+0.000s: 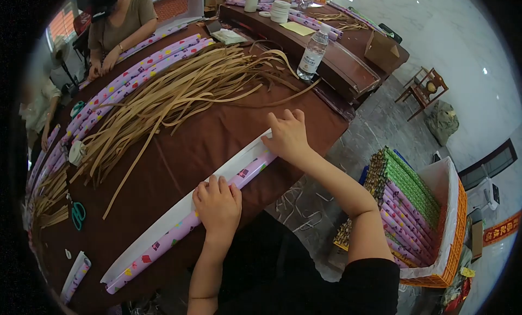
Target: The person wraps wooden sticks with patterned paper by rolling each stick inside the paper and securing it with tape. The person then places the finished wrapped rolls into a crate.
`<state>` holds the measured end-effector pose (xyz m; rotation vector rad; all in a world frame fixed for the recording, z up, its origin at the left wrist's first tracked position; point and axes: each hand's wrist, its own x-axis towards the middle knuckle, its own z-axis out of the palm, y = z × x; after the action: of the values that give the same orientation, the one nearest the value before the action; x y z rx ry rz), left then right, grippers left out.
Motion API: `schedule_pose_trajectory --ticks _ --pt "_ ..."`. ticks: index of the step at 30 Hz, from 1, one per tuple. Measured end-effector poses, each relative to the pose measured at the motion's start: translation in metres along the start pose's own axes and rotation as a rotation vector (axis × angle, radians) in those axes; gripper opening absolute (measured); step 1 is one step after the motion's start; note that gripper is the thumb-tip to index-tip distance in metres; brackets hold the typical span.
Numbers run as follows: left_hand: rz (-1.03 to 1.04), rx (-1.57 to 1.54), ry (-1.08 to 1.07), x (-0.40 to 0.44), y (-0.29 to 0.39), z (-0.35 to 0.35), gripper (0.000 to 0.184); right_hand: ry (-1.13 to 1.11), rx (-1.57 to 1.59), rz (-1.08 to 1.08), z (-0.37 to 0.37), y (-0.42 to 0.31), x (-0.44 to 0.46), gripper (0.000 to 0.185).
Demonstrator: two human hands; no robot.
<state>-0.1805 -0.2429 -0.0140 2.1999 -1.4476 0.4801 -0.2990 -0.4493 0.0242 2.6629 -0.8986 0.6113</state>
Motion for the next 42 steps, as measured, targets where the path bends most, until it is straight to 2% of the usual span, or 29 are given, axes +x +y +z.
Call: schedule_pose_trajectory --ticks 8,17,22,24,25,27,28,30,32,35,36,39,40,42 --pt "0.005 0.020 -0.014 -0.001 0.000 0.002 0.030 0.068 -0.016 -0.010 0.007 -0.003 -0.001 0.045" --pt "0.020 0.028 -0.012 -0.001 0.000 0.004 0.029 0.015 -0.051 0.010 0.012 -0.007 0.001 0.048" --pt "0.033 0.005 -0.028 0.005 -0.002 -0.008 0.030 -0.034 -0.082 0.029 0.008 -0.011 0.004 0.042" --pt "0.040 -0.007 -0.301 0.017 -0.001 -0.026 0.032 -0.039 -0.094 0.022 0.003 -0.011 0.006 0.039" --pt "0.040 0.005 -0.298 0.030 0.002 -0.039 0.032 -0.048 -0.108 0.025 0.002 -0.012 0.005 0.036" --pt "0.104 0.008 -0.657 0.066 0.010 -0.059 0.038 -0.043 -0.082 0.031 0.006 -0.011 0.002 0.034" --pt "0.199 -0.062 -0.571 0.082 0.009 -0.049 0.039 -0.042 -0.069 0.045 0.009 -0.010 0.001 0.031" --pt "0.253 -0.019 -0.631 0.132 0.023 -0.028 0.027 0.034 -0.046 0.035 0.016 -0.008 -0.002 0.028" --pt "0.215 -0.104 -0.626 0.171 0.034 0.006 0.037 0.008 -0.045 0.061 0.014 -0.010 -0.003 0.026" --pt "0.166 -0.192 -0.635 0.187 0.041 0.062 0.040 0.048 0.038 0.094 0.026 -0.009 -0.004 0.026" --pt "0.103 -0.197 -0.752 0.190 0.044 0.067 0.041 -0.022 0.052 0.123 0.016 -0.012 -0.003 0.029" --pt "0.019 -0.468 -0.845 0.191 0.034 0.084 0.042 0.027 0.093 0.127 0.020 -0.011 -0.004 0.032" --pt "0.018 -0.464 -0.851 0.191 0.032 0.089 0.042 0.024 0.098 0.131 0.021 -0.010 -0.005 0.032" --pt "-0.166 -0.848 -0.970 0.185 0.032 0.079 0.040 -0.052 0.061 0.122 0.020 -0.006 -0.002 0.036"
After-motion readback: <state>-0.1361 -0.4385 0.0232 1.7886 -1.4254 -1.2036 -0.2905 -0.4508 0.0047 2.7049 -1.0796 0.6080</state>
